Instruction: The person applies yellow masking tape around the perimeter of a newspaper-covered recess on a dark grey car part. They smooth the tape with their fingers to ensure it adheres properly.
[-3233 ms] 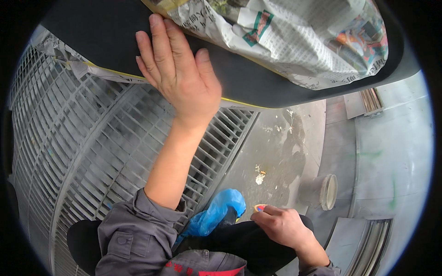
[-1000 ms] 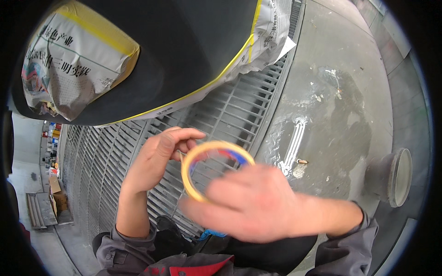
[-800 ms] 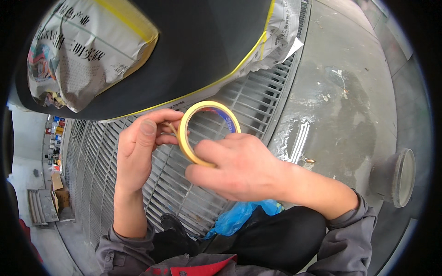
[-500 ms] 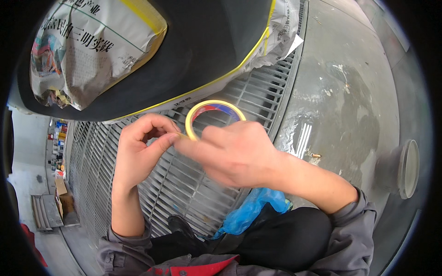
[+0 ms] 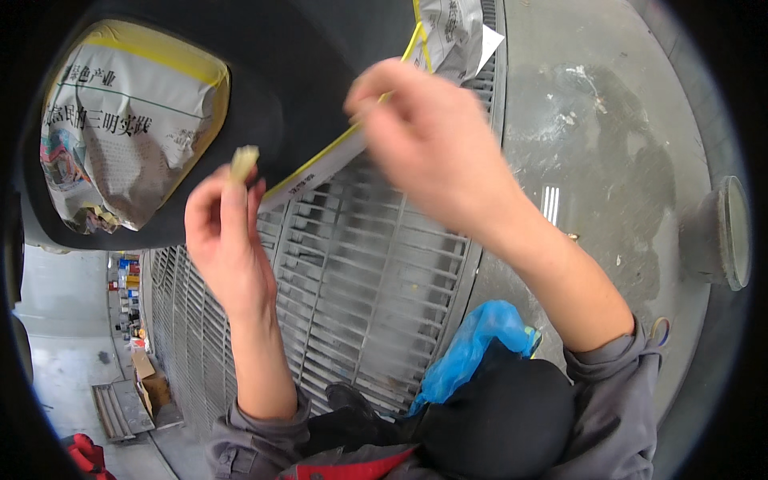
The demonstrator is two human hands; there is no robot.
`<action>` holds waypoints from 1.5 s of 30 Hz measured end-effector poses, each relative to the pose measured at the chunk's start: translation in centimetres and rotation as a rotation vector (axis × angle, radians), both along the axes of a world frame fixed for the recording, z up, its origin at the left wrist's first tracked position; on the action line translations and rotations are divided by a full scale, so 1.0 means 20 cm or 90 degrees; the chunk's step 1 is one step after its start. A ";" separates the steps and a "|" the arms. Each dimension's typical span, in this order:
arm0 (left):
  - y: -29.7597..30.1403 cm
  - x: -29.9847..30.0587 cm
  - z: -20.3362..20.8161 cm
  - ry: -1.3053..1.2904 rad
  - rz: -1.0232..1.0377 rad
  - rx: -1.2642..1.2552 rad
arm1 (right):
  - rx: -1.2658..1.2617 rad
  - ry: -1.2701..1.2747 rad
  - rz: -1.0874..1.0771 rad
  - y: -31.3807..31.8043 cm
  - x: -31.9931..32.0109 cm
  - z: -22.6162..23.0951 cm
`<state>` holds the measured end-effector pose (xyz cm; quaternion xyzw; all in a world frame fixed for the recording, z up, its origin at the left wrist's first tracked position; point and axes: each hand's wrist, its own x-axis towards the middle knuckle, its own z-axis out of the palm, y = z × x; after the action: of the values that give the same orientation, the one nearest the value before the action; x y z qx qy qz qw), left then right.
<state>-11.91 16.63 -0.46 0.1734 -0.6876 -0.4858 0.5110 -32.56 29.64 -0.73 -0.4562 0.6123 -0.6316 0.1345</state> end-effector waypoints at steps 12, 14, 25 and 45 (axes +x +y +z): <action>-0.03 -0.23 0.06 0.089 0.101 0.127 | 0.073 0.545 -0.033 -0.20 -0.05 0.37; -0.03 -0.23 0.05 0.084 0.111 0.111 | 0.106 0.599 -0.079 -0.19 -0.04 0.40; 0.02 -0.31 0.04 0.111 0.143 0.088 | 0.059 0.676 -0.202 -0.12 0.00 0.48; 0.06 -0.40 0.06 0.204 0.148 0.156 | 0.165 0.678 -0.231 -0.08 0.13 0.51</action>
<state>-19.93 17.80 0.79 0.2327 -0.5089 -0.5246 0.6416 -29.99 28.12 9.42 -0.5786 0.7366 -0.2473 -0.2480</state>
